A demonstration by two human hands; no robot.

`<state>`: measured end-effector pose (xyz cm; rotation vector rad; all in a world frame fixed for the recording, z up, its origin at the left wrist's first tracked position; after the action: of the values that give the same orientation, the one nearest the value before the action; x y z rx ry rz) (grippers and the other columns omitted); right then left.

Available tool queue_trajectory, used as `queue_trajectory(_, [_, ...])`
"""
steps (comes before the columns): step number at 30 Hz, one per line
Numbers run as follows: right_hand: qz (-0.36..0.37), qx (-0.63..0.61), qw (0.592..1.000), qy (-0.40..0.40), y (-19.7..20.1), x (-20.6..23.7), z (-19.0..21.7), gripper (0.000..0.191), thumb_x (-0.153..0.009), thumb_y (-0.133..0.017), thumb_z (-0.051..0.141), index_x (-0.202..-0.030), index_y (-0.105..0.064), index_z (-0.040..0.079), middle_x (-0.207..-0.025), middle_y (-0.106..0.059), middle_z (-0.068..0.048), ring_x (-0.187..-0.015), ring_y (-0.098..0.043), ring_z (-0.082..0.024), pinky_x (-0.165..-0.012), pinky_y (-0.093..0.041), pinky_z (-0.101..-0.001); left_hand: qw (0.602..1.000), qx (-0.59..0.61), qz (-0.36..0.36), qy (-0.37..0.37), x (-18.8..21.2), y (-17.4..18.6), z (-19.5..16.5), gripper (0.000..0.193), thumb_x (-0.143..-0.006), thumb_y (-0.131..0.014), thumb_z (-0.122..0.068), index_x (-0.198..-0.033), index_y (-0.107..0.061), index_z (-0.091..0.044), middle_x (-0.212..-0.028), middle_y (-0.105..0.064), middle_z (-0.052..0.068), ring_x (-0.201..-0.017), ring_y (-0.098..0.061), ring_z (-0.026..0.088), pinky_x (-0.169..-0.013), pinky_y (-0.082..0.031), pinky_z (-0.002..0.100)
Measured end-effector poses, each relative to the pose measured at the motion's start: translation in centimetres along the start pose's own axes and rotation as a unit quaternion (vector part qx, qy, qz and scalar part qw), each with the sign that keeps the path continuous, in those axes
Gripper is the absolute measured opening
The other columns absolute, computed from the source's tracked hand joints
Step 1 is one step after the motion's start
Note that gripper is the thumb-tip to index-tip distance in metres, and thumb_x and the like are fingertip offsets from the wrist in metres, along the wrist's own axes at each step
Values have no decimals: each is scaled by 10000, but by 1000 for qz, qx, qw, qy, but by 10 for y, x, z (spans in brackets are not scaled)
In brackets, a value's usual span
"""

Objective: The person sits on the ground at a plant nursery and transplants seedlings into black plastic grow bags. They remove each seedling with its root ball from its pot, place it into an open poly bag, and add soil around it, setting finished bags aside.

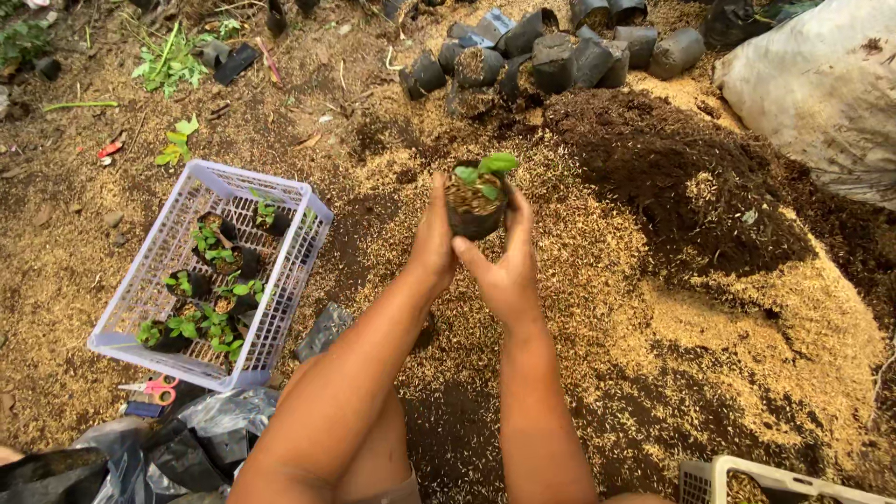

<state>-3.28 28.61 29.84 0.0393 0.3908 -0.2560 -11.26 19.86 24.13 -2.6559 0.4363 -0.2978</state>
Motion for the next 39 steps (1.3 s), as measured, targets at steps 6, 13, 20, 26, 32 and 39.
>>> queue_trajectory(6, [31, -80, 996, -27, 4, 1, -9, 999, -766, -892, 307, -1541, -311, 58, -1459, -528, -171, -1379, -550, -344, -1177, -477, -501, 1000, 6, -4, 31, -2, -2, 14, 925, -918, -343, -761, -1413, -480, 9, -1351, -609, 290, -1273, -613, 406, -1069, -503, 495])
queue_trajectory(13, [54, -202, 977, -28, 20, 1, -25, 936, -773, -919, 264, -1504, -377, 42, -1400, -595, -101, -1296, -626, -254, -1142, -524, -404, 998, 27, 1, 48, 8, -16, 25, 887, -925, -353, -730, -1467, -403, -29, -1384, -573, 238, -1330, -555, 370, -1158, -422, 519])
queue_trajectory(20, [-39, -130, 989, -66, 50, 0, -39, 797, -744, -966, 260, -1353, -531, -12, -1296, -669, -155, -1225, -689, -279, -1118, -578, -429, 991, -43, 96, 83, 16, -35, 35, 932, -910, -263, -769, -1516, -434, -82, -1423, -558, 204, -1372, -505, 332, -1154, -384, 516])
queue_trajectory(26, [65, -140, 984, 87, 40, -2, 20, 1000, -649, -926, 288, -1480, -423, 50, -1487, -479, -58, -1402, -463, -213, -1184, -427, -370, 995, -30, 71, 70, 17, -29, 33, 847, -919, -301, -740, -1506, -423, -143, -1499, -505, 137, -1403, -498, 353, -1191, -394, 543])
queue_trajectory(32, [-4, -112, 989, -100, 39, -1, -14, 1268, -506, -966, 380, -1533, -286, 77, -1448, -514, -157, -1348, -560, -323, -1118, -468, -484, 989, -85, 85, 87, 18, -29, 38, 922, -883, -257, -790, -1519, -440, -148, -1369, -611, 205, -1323, -562, 359, -1124, -440, 557])
queue_trajectory(39, [-49, -18, 997, 56, 49, -3, -10, 1289, -634, -939, 410, -1647, -229, 48, -1615, -447, -195, -1484, -480, -355, -1280, -417, -480, 985, -126, 108, 47, 11, -21, 39, 870, -902, -282, -806, -1273, -567, -72, -1133, -688, 156, -1098, -672, 311, -1008, -547, 520])
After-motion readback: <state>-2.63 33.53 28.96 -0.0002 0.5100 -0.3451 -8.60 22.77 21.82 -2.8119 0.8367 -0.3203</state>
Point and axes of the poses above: each hand's wrist, its own x-axis away from the middle knuckle, its own y-axis out of the back of the hand, z = x × y, the point moved 8 cm from there along -x, towards the middle knuckle
